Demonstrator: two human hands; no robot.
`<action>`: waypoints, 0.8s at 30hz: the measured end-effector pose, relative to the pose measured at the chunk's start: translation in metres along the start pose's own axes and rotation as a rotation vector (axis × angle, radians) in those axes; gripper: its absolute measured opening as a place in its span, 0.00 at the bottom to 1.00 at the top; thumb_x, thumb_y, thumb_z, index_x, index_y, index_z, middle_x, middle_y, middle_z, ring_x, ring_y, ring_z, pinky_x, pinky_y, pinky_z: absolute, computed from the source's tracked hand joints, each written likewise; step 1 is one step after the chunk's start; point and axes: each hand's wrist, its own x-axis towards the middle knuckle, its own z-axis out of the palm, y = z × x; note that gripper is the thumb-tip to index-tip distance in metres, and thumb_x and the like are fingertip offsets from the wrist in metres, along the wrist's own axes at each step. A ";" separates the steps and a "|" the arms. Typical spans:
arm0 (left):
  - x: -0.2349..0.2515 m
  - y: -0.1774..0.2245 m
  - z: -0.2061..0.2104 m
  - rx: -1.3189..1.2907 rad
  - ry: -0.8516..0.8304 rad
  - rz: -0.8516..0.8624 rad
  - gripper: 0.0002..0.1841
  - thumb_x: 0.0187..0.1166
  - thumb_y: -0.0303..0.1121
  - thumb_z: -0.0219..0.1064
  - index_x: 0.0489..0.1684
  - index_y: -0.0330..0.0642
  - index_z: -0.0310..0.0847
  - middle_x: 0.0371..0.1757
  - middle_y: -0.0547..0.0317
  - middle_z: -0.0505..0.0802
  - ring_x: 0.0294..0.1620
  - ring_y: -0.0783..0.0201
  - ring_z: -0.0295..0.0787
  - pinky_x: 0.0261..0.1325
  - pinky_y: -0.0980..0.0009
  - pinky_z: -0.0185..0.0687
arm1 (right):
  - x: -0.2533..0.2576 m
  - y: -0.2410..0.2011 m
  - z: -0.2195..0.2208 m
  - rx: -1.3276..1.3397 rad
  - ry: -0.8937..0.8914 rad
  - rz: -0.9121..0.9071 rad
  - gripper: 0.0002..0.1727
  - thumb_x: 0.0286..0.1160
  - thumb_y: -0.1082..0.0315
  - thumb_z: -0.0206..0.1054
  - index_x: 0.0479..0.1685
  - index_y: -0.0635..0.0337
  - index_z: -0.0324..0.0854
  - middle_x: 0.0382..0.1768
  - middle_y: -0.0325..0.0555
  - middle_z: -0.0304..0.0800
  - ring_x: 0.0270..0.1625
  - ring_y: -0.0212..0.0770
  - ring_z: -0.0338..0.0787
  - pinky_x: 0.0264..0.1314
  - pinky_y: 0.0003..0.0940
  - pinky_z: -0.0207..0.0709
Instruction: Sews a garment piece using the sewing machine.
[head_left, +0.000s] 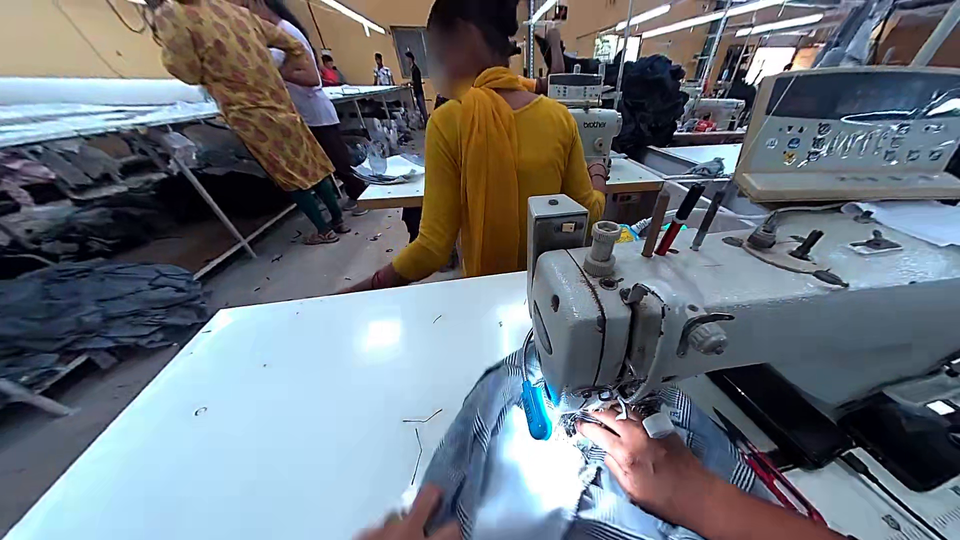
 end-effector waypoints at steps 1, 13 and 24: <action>0.013 -0.030 -0.008 0.119 0.022 0.142 0.09 0.69 0.14 0.67 0.39 0.34 0.90 0.49 0.26 0.89 0.33 0.31 0.91 0.28 0.40 0.86 | -0.002 -0.005 0.000 -0.033 0.022 0.005 0.18 0.66 0.72 0.64 0.53 0.57 0.93 0.55 0.55 0.95 0.56 0.55 0.95 0.61 0.53 0.86; 0.078 0.040 0.015 -0.138 0.237 0.190 0.12 0.71 0.19 0.63 0.48 0.27 0.88 0.57 0.36 0.93 0.63 0.37 0.90 0.67 0.43 0.81 | -0.007 -0.024 0.006 -0.122 0.067 0.070 0.21 0.58 0.78 0.67 0.53 0.61 0.93 0.56 0.52 0.95 0.60 0.54 0.94 0.62 0.51 0.85; 0.100 0.041 0.071 0.317 0.639 0.253 0.16 0.67 0.38 0.58 0.32 0.46 0.94 0.23 0.58 0.90 0.23 0.58 0.88 0.33 0.61 0.79 | -0.011 -0.026 0.011 -0.181 0.112 0.075 0.22 0.55 0.74 0.65 0.52 0.56 0.93 0.57 0.42 0.95 0.60 0.45 0.93 0.59 0.40 0.86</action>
